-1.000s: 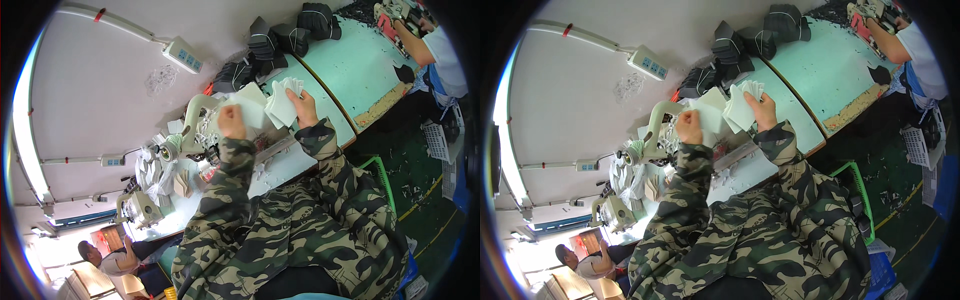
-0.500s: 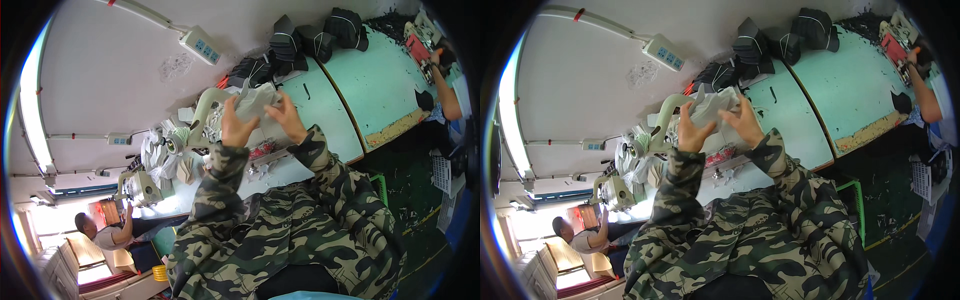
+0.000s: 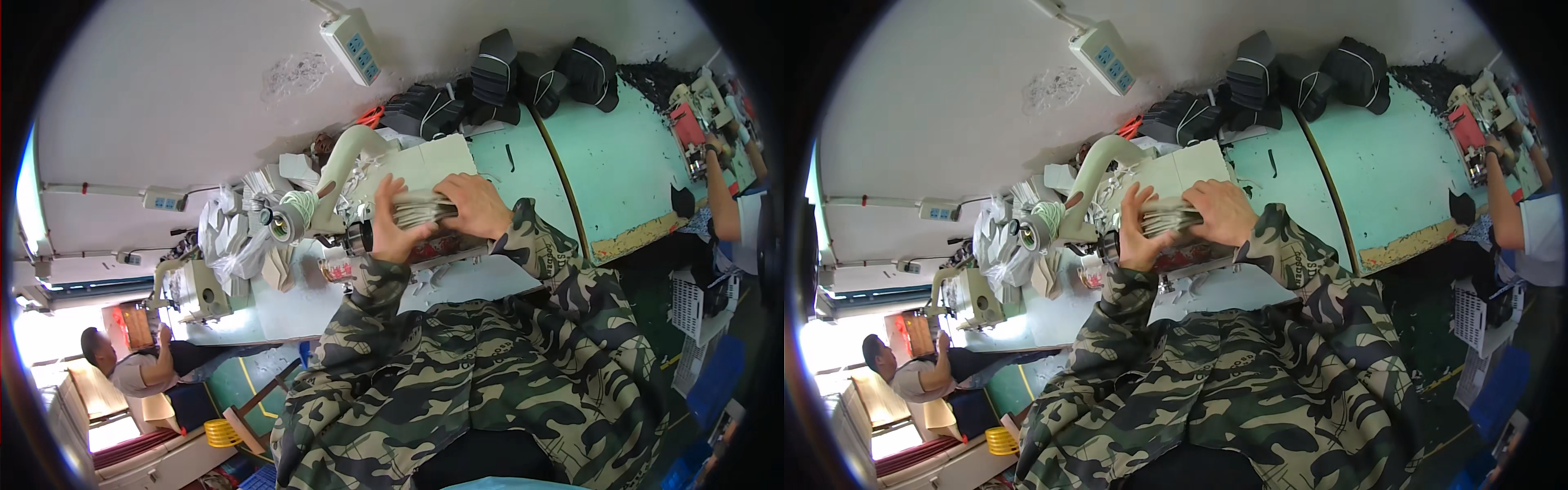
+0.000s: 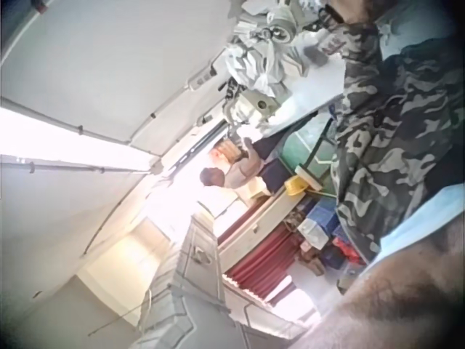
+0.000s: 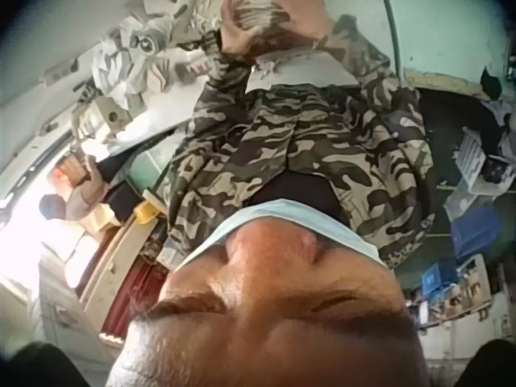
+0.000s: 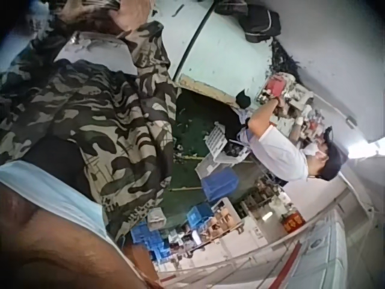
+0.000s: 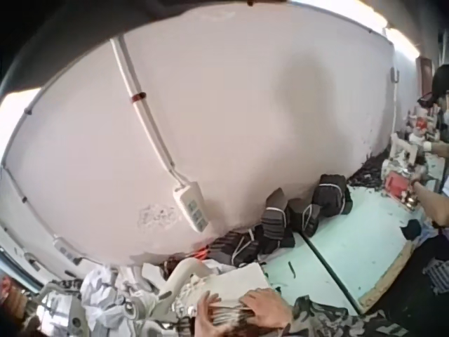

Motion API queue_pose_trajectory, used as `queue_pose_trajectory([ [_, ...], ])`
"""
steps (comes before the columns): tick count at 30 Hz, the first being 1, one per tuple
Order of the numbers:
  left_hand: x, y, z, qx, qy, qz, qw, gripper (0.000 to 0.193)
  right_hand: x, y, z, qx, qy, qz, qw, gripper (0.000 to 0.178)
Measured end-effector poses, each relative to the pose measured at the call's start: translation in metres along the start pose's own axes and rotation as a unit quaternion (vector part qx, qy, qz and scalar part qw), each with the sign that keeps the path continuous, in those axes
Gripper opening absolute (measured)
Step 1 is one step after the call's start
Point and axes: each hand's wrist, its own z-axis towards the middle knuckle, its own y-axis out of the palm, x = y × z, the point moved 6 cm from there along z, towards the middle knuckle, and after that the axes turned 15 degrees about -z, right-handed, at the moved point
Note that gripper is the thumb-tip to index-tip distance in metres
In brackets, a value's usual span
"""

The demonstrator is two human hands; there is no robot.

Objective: The person feeds fabric pieces one by one into a machine, then gathers and aligns the finished pieces into a stack by hand.

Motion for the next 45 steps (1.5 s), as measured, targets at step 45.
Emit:
queue_pose_trajectory([
  [45, -0.159, -0.878, -0.246, 0.019, -0.361, 0.269, 0.892, 0.072, -0.638, 0.619, 0.265, -0.224, 0.166, 0.317, 0.907, 0.074],
])
